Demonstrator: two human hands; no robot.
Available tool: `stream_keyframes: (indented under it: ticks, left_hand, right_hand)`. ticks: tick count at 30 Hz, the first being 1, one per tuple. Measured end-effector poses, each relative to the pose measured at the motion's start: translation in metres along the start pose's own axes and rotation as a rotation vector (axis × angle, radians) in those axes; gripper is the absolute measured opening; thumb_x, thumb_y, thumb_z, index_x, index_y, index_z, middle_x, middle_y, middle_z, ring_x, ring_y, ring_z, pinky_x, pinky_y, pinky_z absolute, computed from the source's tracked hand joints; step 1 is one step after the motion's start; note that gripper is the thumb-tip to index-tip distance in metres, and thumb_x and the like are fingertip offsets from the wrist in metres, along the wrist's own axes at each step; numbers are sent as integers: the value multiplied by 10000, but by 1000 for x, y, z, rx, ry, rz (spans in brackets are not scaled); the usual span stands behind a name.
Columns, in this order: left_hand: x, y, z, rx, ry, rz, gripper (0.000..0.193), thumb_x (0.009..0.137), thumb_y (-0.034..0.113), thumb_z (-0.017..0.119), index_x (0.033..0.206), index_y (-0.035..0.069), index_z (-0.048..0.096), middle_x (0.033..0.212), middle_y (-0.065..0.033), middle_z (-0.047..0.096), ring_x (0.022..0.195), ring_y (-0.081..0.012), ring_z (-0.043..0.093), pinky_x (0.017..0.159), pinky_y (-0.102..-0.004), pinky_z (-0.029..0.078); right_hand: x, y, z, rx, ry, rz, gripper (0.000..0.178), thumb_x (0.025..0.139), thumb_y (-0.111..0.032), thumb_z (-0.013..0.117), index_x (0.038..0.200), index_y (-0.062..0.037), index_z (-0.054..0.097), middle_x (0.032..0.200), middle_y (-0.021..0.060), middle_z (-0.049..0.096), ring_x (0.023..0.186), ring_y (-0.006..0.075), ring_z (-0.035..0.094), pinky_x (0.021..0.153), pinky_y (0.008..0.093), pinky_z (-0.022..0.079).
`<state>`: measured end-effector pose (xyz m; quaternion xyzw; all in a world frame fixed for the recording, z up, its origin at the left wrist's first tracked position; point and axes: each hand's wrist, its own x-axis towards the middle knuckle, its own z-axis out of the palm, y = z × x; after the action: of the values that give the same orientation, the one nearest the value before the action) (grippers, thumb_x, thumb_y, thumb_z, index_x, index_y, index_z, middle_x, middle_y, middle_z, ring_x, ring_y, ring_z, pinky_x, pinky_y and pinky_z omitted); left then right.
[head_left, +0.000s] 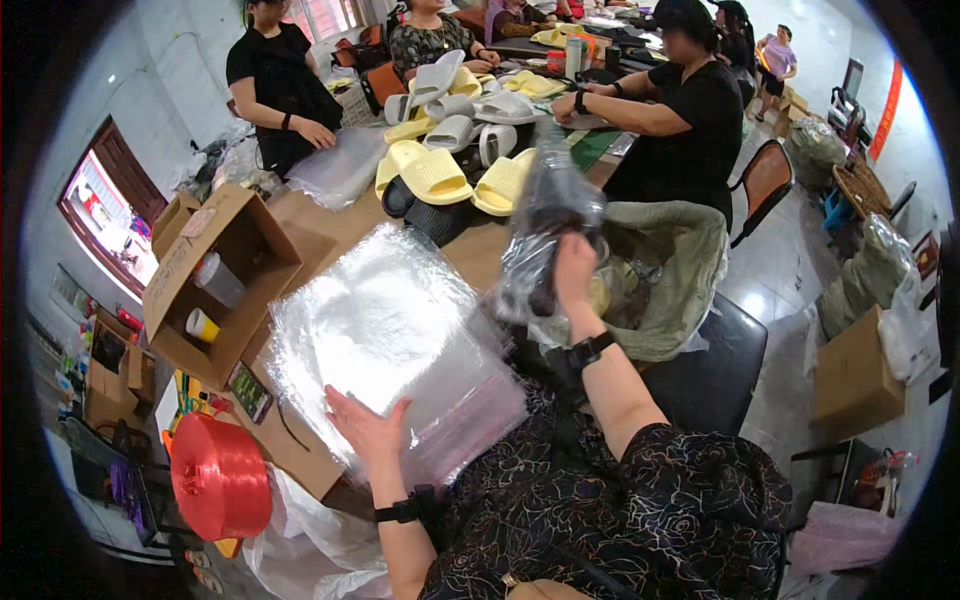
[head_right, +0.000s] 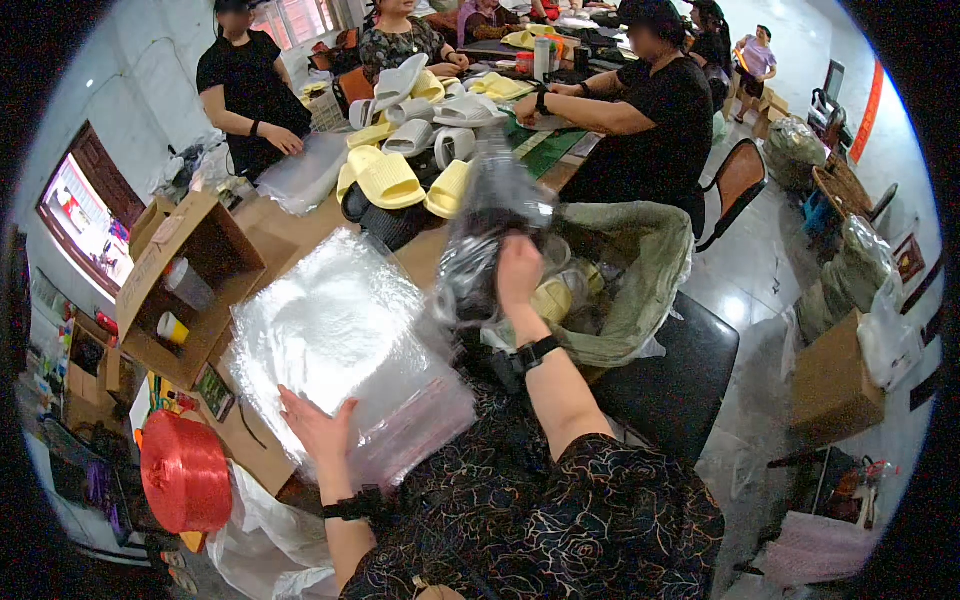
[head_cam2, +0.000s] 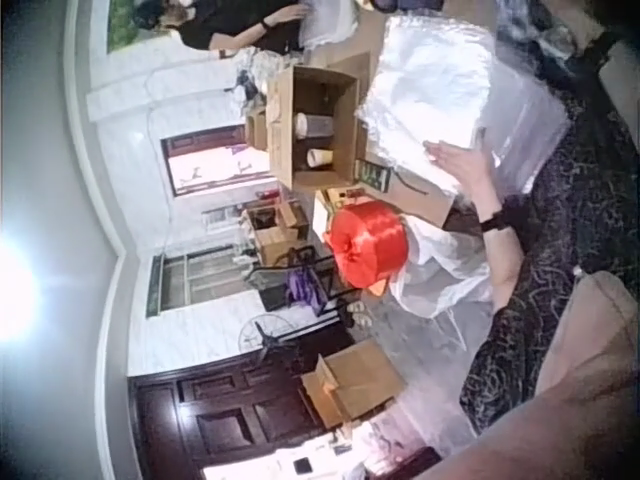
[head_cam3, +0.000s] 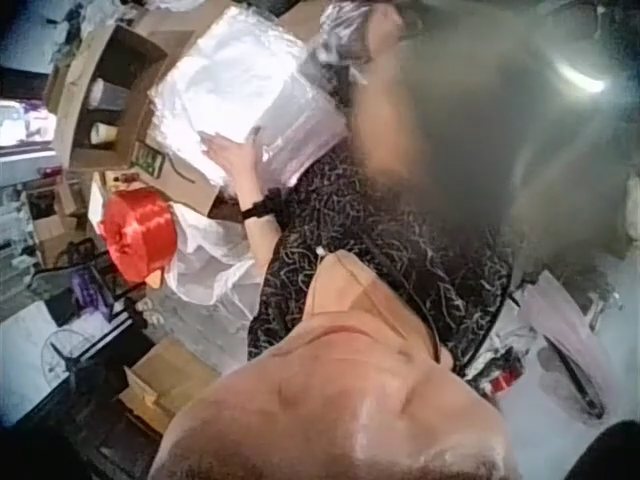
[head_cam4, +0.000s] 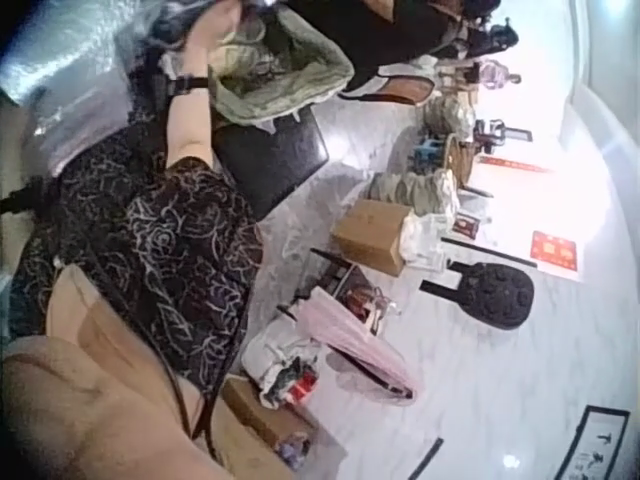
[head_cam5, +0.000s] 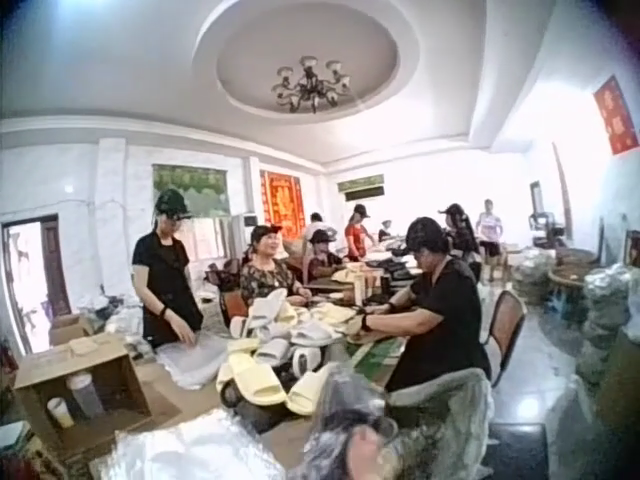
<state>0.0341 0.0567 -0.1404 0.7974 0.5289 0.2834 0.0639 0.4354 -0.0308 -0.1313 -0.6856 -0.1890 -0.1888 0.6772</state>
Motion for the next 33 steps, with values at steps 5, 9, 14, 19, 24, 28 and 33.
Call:
stream_keyframes:
  ticks: [5,9,14,19,24,28,33]
  left_hand:
    - [0,12,4,-43,12,61,1387,633,588,854,1517,-131,61,1535,-376,249,1467,-463,218,1220,-546,127]
    - [-8,-7,-2,23,18,4,1372,636,579,858,1520,-121,77,1546,-371,229,1470,-459,213,1218,-545,131]
    - [3,12,1,-42,-14,19,1354,644,557,862,1525,-111,80,1560,-357,208,1478,-448,198,1222,-535,116]
    - [-1,8,-10,-40,-50,-85,1345,649,542,864,1524,-112,79,1565,-345,210,1486,-441,179,1227,-523,87]
    - [-1,4,-9,12,-60,-26,1327,681,686,770,1503,-139,134,1575,-338,194,1492,-439,163,1228,-528,83]
    - [-3,5,-11,33,-97,-19,1269,689,699,749,1475,-146,220,1571,-334,202,1491,-444,151,1226,-539,80]
    - [-9,5,-13,-27,-59,-61,1249,702,679,752,1478,-141,220,1564,-328,221,1484,-448,168,1218,-549,90]
  right_hand:
    - [37,114,-74,-213,398,444,494,1032,-400,454,848,30,613,794,231,632,758,428,576,713,485,434]
    - [-5,118,-61,-90,330,990,397,1020,-317,523,760,-24,584,659,140,521,639,310,515,697,461,429]
    - [-7,155,-43,-25,311,218,167,926,-99,596,1057,4,595,1080,144,553,904,272,576,838,377,483]
    - [17,51,21,38,-136,-79,190,874,-18,599,1063,-9,603,1046,137,562,898,274,584,826,360,483]
    - [80,38,83,-242,-322,-337,391,836,-202,690,1176,-38,593,1196,166,590,1117,380,519,968,468,432]
    - [126,37,109,-496,-442,-92,711,820,-314,736,1400,-28,441,1351,209,538,1235,417,479,1020,507,423]
    - [114,27,128,-597,-699,-105,688,804,-404,739,1335,-11,546,1234,222,638,1192,427,545,1010,492,445]
